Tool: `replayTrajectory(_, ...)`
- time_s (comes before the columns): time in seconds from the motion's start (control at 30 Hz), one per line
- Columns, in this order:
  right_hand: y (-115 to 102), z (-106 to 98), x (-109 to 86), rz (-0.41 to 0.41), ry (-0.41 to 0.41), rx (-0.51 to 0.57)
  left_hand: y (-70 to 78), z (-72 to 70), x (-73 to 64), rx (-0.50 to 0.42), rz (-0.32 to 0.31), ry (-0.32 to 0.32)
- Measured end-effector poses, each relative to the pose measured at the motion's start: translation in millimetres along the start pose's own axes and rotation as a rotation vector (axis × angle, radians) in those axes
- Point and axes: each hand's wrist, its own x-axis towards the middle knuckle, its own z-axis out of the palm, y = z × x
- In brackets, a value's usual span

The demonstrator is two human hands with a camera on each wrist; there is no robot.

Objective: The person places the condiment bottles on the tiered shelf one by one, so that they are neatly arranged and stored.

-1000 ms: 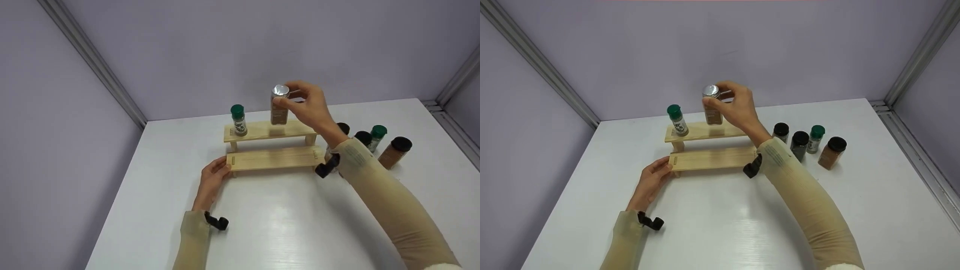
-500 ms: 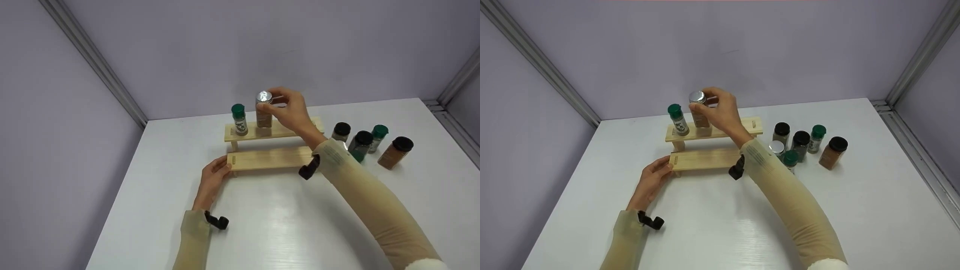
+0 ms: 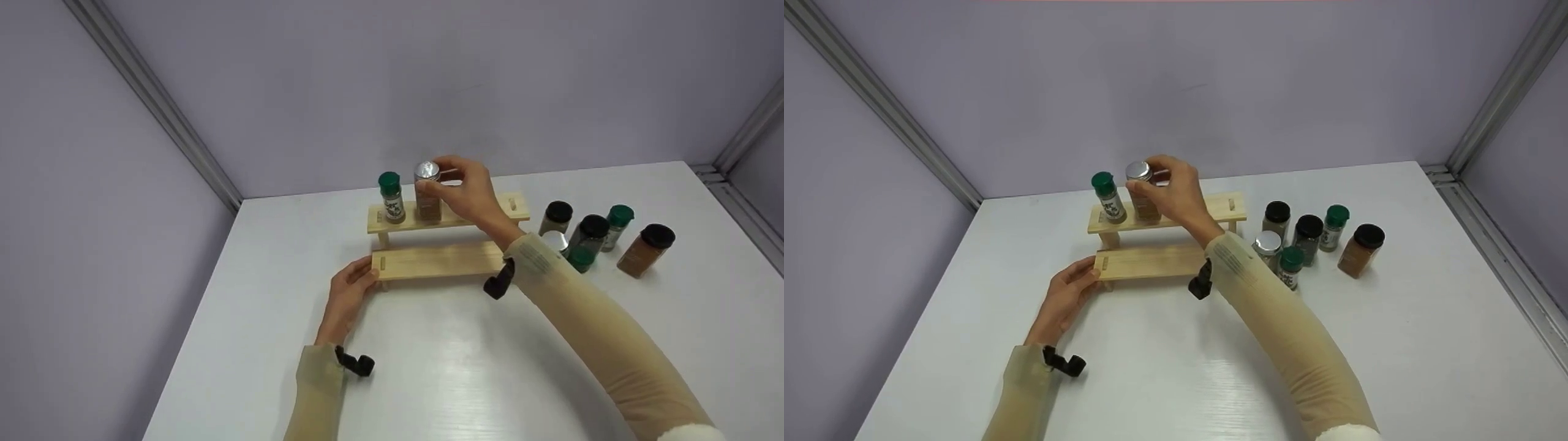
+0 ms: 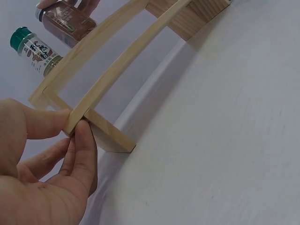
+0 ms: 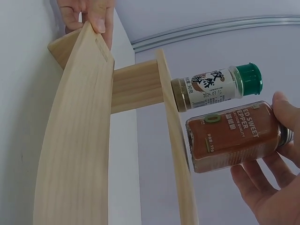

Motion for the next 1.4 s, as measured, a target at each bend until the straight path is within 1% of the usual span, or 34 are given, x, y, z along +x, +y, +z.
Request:
replayTrajectory(0.2,4.6,0.6,-0.2,0.003,-0.004,-0.003,-0.9,-0.1,-0.2,0.015,0.000,0.002)
replayTrajectory(0.37,6.8,1.7,-1.3,-0.003,0.002,-0.001,-2.8,-1.4,-0.5,0.007,0.013,-0.015)
replayTrajectory(0.5,5.5,2.3,-0.8,-0.010,-0.001,-0.009,-1.8,-1.1,0.9,-0.007,0.025,-0.019)
replayTrajectory(0.63,1.9,0.1,-0.8,0.009,-0.013,0.004,-1.7,-0.9,3.7,-0.010,0.029,-0.020)
replayTrajectory(0.73,-2.9,-5.4,-1.7,0.023,-0.012,0.009,-1.8,-1.2,5.0,-0.004,0.027,-0.023)
replayTrajectory(0.8,-7.8,-11.3,-3.4,0.017,-0.007,0.009,-1.7,-2.1,5.6,0.004,0.026,-0.020)
replayTrajectory(0.9,-15.8,-23.0,-7.5,-0.016,-0.001,0.005,-1.1,-4.1,6.6,0.016,0.023,-0.015)
replayTrajectory(1.13,-35.1,-60.3,-20.5,-0.103,0.016,-0.034,3.1,-7.5,10.0,0.022,0.020,0.011)
replayTrajectory(1.27,-40.2,-84.6,-37.2,-0.133,0.024,-0.098,2.6,-8.0,9.9,0.023,0.018,-0.002)
replayTrajectory(1.4,-38.9,-106.8,-55.8,-0.151,0.021,-0.158,0.1,-9.7,8.0,0.036,-0.002,0.011)
